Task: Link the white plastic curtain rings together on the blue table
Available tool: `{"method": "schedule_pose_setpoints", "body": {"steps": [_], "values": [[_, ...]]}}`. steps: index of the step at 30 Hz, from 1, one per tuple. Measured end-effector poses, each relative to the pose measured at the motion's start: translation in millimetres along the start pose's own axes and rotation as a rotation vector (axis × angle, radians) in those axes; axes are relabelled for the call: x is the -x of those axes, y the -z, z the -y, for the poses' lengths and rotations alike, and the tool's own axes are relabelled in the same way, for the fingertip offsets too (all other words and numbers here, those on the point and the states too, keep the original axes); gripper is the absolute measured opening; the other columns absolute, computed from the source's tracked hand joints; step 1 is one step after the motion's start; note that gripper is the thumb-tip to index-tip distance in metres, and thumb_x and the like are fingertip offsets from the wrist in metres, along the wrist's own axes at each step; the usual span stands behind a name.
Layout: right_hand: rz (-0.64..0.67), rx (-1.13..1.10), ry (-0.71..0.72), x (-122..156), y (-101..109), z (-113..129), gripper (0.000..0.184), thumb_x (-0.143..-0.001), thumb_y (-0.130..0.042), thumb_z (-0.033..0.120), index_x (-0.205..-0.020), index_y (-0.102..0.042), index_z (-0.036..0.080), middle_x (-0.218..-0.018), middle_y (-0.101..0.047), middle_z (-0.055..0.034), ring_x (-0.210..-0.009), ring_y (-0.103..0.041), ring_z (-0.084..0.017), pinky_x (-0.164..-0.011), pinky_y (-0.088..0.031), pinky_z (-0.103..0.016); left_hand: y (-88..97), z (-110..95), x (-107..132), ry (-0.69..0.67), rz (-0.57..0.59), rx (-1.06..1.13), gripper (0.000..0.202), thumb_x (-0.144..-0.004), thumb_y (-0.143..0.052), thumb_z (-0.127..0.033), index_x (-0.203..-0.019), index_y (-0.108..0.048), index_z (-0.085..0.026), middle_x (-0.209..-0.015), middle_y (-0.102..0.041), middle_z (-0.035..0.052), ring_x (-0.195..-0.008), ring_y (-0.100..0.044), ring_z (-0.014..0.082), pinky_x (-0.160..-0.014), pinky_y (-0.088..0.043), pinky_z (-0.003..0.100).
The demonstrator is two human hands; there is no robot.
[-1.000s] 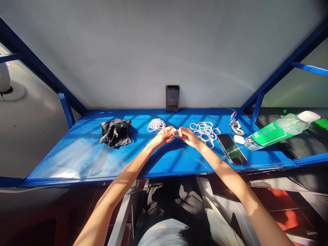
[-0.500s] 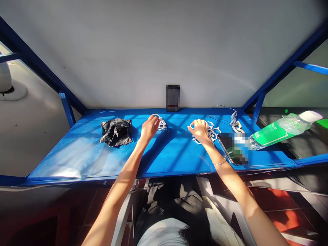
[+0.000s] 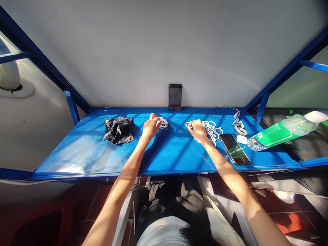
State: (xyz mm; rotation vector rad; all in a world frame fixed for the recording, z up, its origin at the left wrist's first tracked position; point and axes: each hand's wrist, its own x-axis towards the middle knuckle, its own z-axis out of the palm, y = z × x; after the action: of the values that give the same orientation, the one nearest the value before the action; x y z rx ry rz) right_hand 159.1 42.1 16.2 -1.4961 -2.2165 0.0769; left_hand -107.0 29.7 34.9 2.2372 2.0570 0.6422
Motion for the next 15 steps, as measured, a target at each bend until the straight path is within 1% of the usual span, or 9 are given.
{"method": "schedule_pose_setpoints", "body": {"steps": [2, 4, 7, 9, 11, 13, 15], "values": [[-0.008, -0.065, 0.054, -1, 3, 5, 0.024, -0.095, -0.040, 0.030, -0.082, -0.058, 0.021, -0.096, -0.064, -0.0090, -0.098, -0.050, -0.027, -0.086, -0.036, -0.042, 0.1, -1, 1, -0.006, -0.023, 0.036, 0.029, -0.095, -0.047, -0.039, -0.105, -0.067, -0.020, -0.121, -0.055, 0.0109, -0.077, -0.062, 0.0201, -0.061, -0.038, 0.027], [-0.012, -0.126, 0.136, -2, 5, 11, 0.021, -0.095, -0.043, 0.031, -0.087, -0.059, 0.021, -0.098, -0.064, -0.0081, -0.102, -0.050, -0.027, -0.087, -0.037, -0.040, -0.5, -4, 3, -0.031, -0.063, 0.121, 0.029, -0.095, -0.047, -0.038, -0.103, -0.067, -0.019, -0.119, -0.056, 0.0104, -0.075, -0.060, 0.0180, -0.062, -0.038, 0.027], [-0.020, -0.187, 0.264, -1, 8, 19, 0.018, -0.096, -0.046, 0.030, -0.092, -0.062, 0.022, -0.101, -0.064, -0.0079, -0.104, -0.050, -0.026, -0.090, -0.037, -0.040, -3.0, -14, 8, -0.124, -0.074, 0.365, 0.032, -0.095, -0.046, -0.041, -0.099, -0.067, -0.018, -0.109, -0.060, 0.0086, -0.070, -0.056, 0.0138, -0.064, -0.040, 0.026], [-0.021, -0.208, 0.332, 1, 7, 24, 0.018, -0.096, -0.047, 0.029, -0.093, -0.063, 0.023, -0.103, -0.065, -0.0083, -0.103, -0.051, -0.026, -0.090, -0.038, -0.041, -6.0, -23, 11, -0.179, -0.018, 0.532, 0.035, -0.094, -0.047, -0.044, -0.098, -0.068, -0.017, -0.101, -0.062, 0.0078, -0.067, -0.054, 0.0125, -0.064, -0.042, 0.025], [-0.014, -0.219, 0.388, 2, 5, 27, 0.018, -0.096, -0.048, 0.028, -0.091, -0.065, 0.023, -0.103, -0.065, -0.0084, -0.103, -0.051, -0.026, -0.089, -0.039, -0.041, -10.0, -31, 13, -0.186, 0.054, 0.659, 0.037, -0.092, -0.048, -0.046, -0.096, -0.067, -0.015, -0.096, -0.063, 0.0075, -0.064, -0.052, 0.0118, -0.061, -0.042, 0.024], [0.006, -0.231, 0.434, 4, 3, 30, 0.020, -0.096, -0.047, 0.028, -0.091, -0.066, 0.023, -0.104, -0.065, -0.0085, -0.105, -0.052, -0.026, -0.089, -0.039, -0.042, -14.0, -37, 15, -0.147, 0.122, 0.779, 0.040, -0.089, -0.050, -0.050, -0.094, -0.067, -0.014, -0.090, -0.064, 0.0067, -0.057, -0.051, 0.0105, -0.055, -0.040, 0.023], [0.030, -0.244, 0.458, 6, 0, 31, 0.020, -0.096, -0.047, 0.027, -0.092, -0.066, 0.024, -0.104, -0.064, -0.0082, -0.105, -0.052, -0.026, -0.090, -0.040, -0.043, -16.6, -40, 16, -0.090, 0.179, 0.899, 0.042, -0.086, -0.054, -0.054, -0.090, -0.065, -0.013, -0.079, -0.063, 0.0043, -0.050, -0.049, 0.0092, -0.049, -0.037, 0.023]]}}
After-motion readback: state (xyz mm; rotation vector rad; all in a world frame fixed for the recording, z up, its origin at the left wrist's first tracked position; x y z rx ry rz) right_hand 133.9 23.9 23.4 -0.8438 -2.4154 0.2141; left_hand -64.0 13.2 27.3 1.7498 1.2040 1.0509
